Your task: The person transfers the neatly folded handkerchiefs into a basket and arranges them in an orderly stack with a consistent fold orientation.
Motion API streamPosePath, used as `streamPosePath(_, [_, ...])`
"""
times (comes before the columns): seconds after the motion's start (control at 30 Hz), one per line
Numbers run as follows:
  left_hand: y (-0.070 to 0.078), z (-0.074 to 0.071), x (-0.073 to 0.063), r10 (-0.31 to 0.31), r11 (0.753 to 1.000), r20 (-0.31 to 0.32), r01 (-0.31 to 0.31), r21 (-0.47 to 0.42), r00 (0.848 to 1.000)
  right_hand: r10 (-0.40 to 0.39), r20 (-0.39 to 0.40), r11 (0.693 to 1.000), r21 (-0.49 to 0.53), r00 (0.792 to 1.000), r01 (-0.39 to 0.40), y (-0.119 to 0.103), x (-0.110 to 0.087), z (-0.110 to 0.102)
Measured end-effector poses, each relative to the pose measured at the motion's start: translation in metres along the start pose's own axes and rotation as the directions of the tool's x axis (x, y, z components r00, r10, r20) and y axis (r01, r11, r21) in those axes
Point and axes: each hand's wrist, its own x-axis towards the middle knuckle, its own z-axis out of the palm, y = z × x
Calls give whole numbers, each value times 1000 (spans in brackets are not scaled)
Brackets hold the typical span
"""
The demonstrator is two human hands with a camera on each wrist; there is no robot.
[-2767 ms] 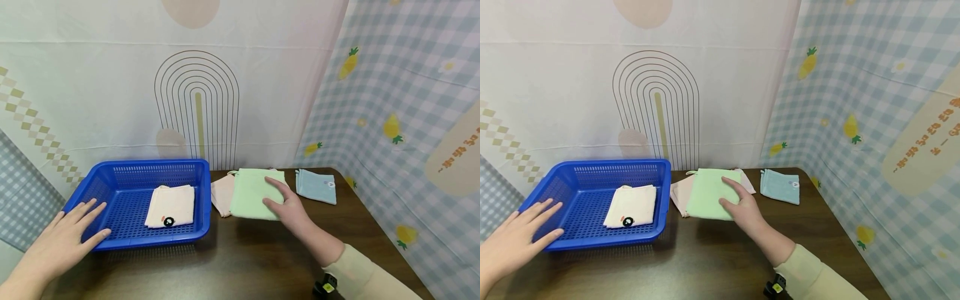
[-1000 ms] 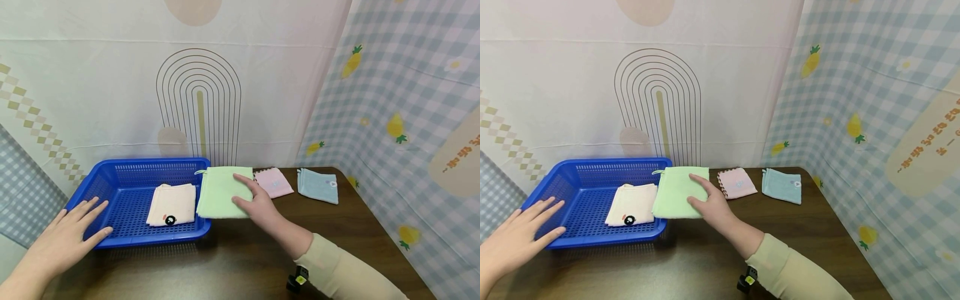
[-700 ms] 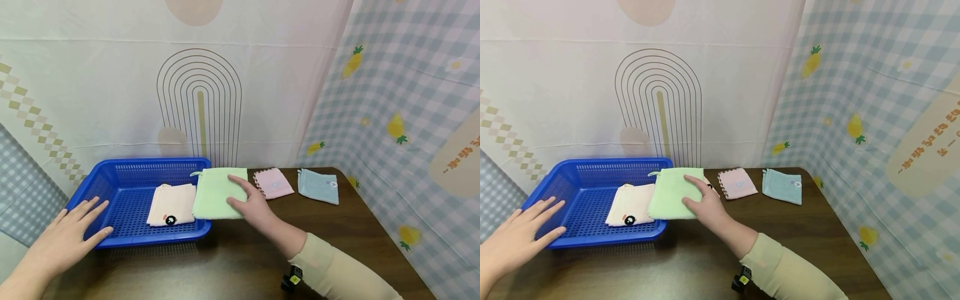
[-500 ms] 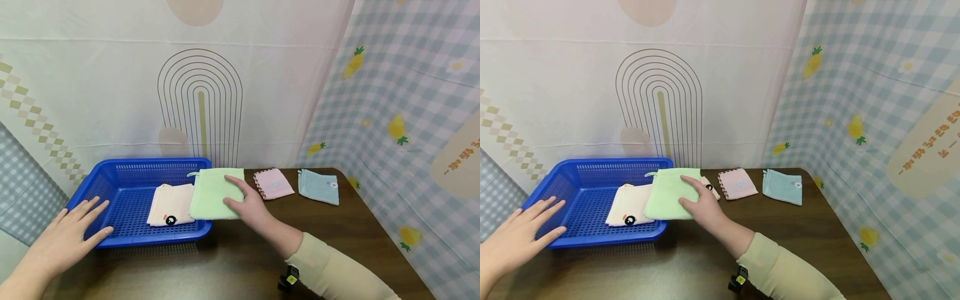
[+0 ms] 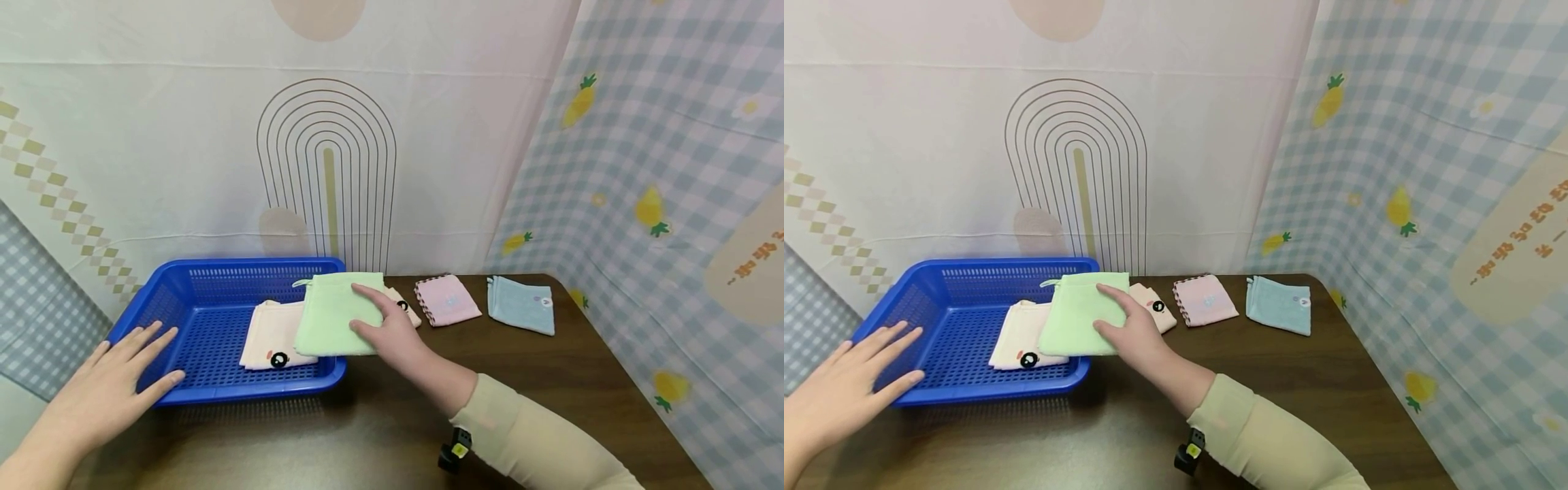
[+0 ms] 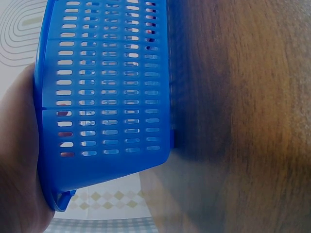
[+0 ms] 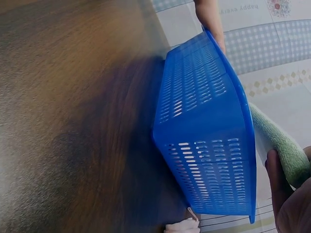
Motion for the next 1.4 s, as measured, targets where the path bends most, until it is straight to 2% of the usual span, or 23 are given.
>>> streamPosePath(1.0, [1, -1, 1, -17, 1000, 13, 17, 2, 1000, -15, 43, 998, -63, 999, 18, -24, 12, 32])
streamPosePath(1.27, [1, 0, 1, -9, 1000, -7, 9, 6, 1000, 6, 47, 994, -106, 999, -1, -24, 17, 41])
streamPosePath(1.4, [1, 0, 1, -18, 1000, 7, 18, 11, 1000, 10, 55, 993, -115, 998, -3, -27, 18, 45])
